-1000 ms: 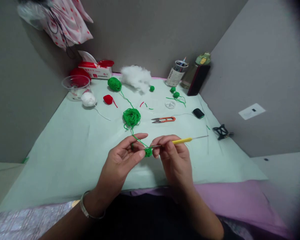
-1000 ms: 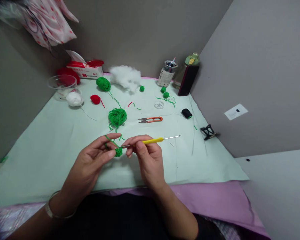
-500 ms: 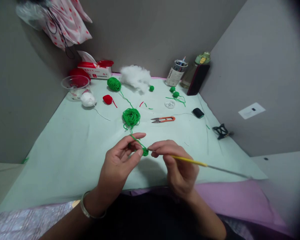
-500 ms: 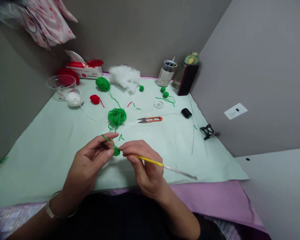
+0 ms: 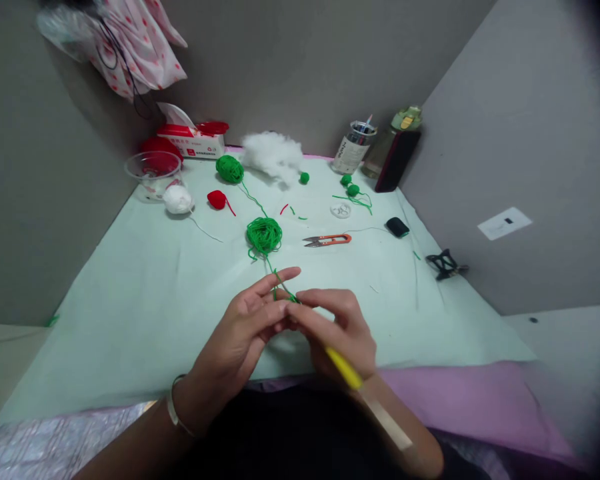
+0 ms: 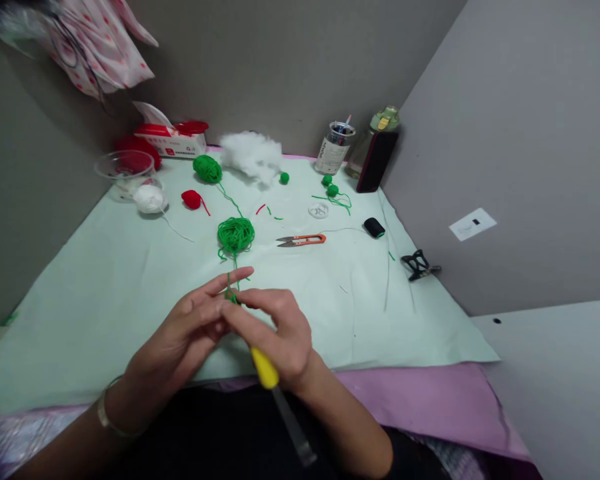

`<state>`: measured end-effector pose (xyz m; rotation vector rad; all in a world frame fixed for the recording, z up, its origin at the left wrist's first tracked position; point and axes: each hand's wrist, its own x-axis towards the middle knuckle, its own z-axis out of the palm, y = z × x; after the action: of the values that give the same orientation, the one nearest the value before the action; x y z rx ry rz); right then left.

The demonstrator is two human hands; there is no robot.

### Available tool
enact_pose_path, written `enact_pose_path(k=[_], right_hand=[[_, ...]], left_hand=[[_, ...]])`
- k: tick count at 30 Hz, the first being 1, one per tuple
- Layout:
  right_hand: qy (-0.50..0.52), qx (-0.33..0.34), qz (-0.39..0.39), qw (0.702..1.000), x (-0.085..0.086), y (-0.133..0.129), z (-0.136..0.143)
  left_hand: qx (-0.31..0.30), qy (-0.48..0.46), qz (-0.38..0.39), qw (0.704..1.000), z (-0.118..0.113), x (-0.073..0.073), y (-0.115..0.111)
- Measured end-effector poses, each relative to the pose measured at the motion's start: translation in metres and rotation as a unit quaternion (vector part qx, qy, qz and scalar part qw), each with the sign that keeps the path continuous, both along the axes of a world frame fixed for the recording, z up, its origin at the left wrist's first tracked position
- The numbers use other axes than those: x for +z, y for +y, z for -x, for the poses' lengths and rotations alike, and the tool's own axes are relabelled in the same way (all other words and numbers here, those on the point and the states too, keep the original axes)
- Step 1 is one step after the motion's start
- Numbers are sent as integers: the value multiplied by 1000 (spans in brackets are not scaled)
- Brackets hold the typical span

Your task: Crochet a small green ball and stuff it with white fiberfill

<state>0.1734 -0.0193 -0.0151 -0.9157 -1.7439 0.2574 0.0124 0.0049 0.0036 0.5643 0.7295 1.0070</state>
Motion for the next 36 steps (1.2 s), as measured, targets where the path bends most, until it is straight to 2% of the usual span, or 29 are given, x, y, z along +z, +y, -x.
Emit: enact_pose_path(k=[2,5,8,11,14,17,20,23,26,31,36], right_hand=[[103,14,46,994,4,4,0],[225,48,118,966,10,11,1],[220,72,134,964,12,14,5],[179,54,113,976,8,10,9],[91,-6,63,994,0,5,10],[54,-22,33,998,-4,4,7],[161,4,84,983,0,9,3],[260,46,144,954,6,14,3],[257,90,166,948,7,17,6],[277,87,173,941,3,16,6],[322,111,209,917,1,18,3]], left_hand=[[4,-19,18,1000,2,2,2],[31,22,-42,998,2,2,2],[19,73,-105,992,1,-3,-2],[29,98,-117,988,0,-9,-4],[38,55,-68,995,-1,-9,-3],[2,-30,18,999,-2,-6,1],[12,-53,48,997,0,-4,6],[40,-13,10,999,1,-6,6],[26,34,-51,998,0,-9,3],[52,105,-102,988,0,-12,-1],[60,150,-131,978,4,-10,-2]])
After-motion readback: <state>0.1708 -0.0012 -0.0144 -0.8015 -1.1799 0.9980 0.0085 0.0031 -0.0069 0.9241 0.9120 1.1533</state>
